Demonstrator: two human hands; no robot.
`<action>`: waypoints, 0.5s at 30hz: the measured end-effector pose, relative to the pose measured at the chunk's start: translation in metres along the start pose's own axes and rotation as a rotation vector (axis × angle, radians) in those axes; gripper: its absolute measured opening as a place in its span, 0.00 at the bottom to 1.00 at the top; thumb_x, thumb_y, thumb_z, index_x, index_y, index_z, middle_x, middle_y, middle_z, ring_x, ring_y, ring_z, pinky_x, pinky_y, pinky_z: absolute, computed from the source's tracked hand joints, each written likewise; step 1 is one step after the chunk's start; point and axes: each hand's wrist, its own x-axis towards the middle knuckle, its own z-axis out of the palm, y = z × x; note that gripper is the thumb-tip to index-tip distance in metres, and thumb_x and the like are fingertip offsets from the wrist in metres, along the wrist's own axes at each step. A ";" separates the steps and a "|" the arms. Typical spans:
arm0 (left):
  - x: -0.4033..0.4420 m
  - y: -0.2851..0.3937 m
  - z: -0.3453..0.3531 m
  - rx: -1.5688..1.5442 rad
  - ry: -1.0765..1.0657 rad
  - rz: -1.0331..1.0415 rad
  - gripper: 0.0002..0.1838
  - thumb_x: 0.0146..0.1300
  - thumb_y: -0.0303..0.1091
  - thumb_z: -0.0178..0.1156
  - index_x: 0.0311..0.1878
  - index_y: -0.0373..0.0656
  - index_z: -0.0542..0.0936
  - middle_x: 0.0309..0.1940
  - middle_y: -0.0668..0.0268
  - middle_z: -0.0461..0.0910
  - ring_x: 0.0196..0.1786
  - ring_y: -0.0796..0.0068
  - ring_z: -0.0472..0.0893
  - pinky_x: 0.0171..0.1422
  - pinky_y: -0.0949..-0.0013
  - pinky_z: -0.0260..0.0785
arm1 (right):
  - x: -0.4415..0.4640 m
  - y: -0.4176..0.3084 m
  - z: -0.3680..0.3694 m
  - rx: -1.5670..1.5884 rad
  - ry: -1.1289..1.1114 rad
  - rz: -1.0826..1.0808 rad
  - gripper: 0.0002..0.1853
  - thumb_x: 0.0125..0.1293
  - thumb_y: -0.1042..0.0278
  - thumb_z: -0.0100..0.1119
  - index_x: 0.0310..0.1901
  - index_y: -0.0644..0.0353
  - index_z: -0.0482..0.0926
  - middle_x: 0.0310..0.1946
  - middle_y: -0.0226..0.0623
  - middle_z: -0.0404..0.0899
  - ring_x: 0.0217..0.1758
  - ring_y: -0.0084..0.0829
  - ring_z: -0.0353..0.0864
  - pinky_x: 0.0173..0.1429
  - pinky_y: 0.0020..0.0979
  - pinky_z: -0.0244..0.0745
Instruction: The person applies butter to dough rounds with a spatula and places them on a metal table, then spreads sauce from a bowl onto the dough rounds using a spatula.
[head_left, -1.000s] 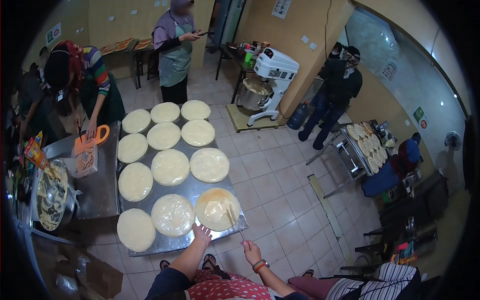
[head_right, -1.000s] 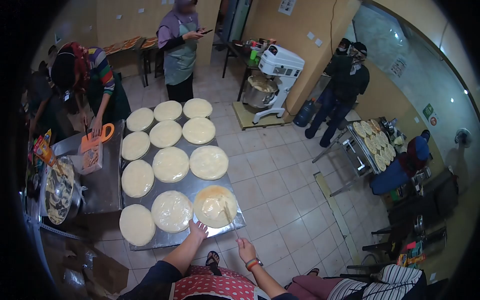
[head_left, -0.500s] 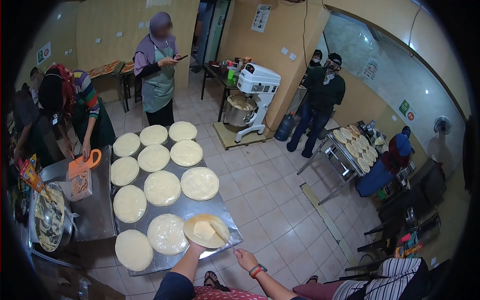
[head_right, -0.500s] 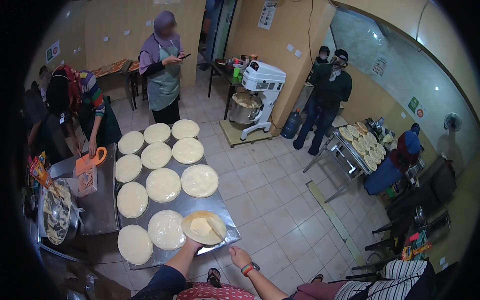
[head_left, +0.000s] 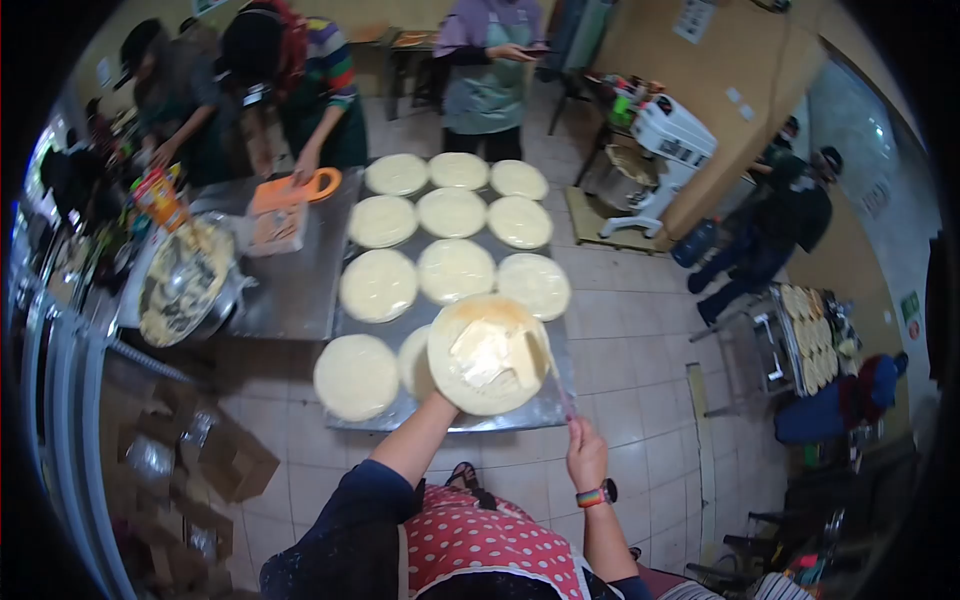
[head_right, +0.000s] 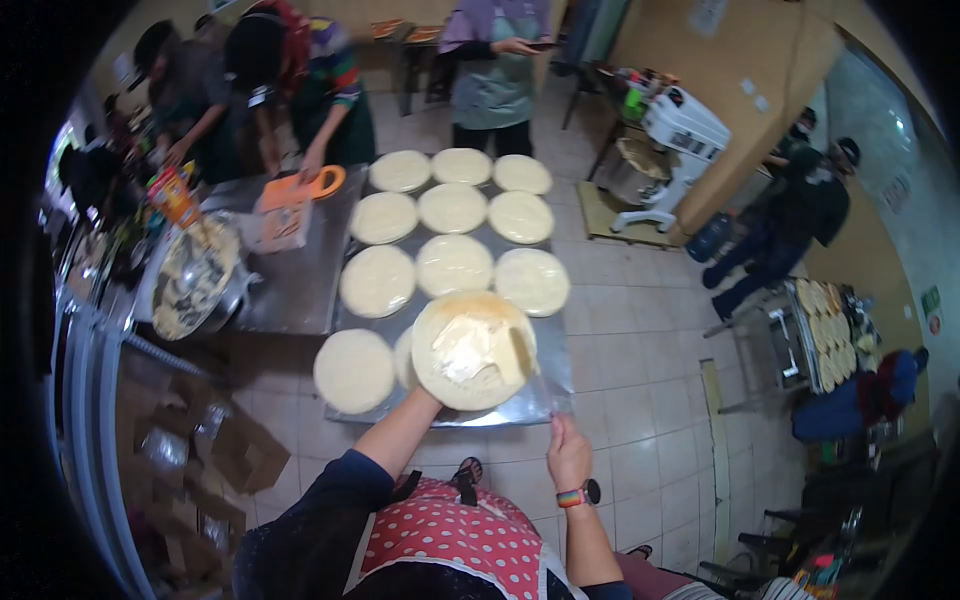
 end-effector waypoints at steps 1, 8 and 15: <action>-0.004 0.010 0.005 0.001 -0.028 0.015 0.25 0.65 0.52 0.37 0.58 0.48 0.66 0.55 0.60 0.69 0.57 0.60 0.69 0.60 0.54 0.64 | 0.002 -0.011 0.009 0.010 -0.024 -0.018 0.14 0.66 0.61 0.43 0.42 0.59 0.75 0.29 0.52 0.76 0.33 0.53 0.75 0.34 0.44 0.70; -0.087 0.111 0.009 0.029 -0.279 0.080 0.25 0.65 0.52 0.37 0.59 0.48 0.65 0.55 0.60 0.69 0.57 0.61 0.69 0.60 0.54 0.65 | 0.003 -0.131 0.079 0.184 -0.186 -0.249 0.14 0.66 0.60 0.43 0.43 0.58 0.76 0.28 0.50 0.77 0.32 0.52 0.76 0.34 0.43 0.70; -0.181 0.219 -0.015 0.323 -0.018 0.401 0.27 0.65 0.52 0.39 0.60 0.45 0.63 0.54 0.60 0.69 0.54 0.62 0.71 0.59 0.56 0.66 | -0.040 -0.234 0.119 -0.088 -0.411 -0.572 0.13 0.63 0.59 0.47 0.46 0.51 0.75 0.24 0.47 0.77 0.27 0.49 0.77 0.30 0.45 0.71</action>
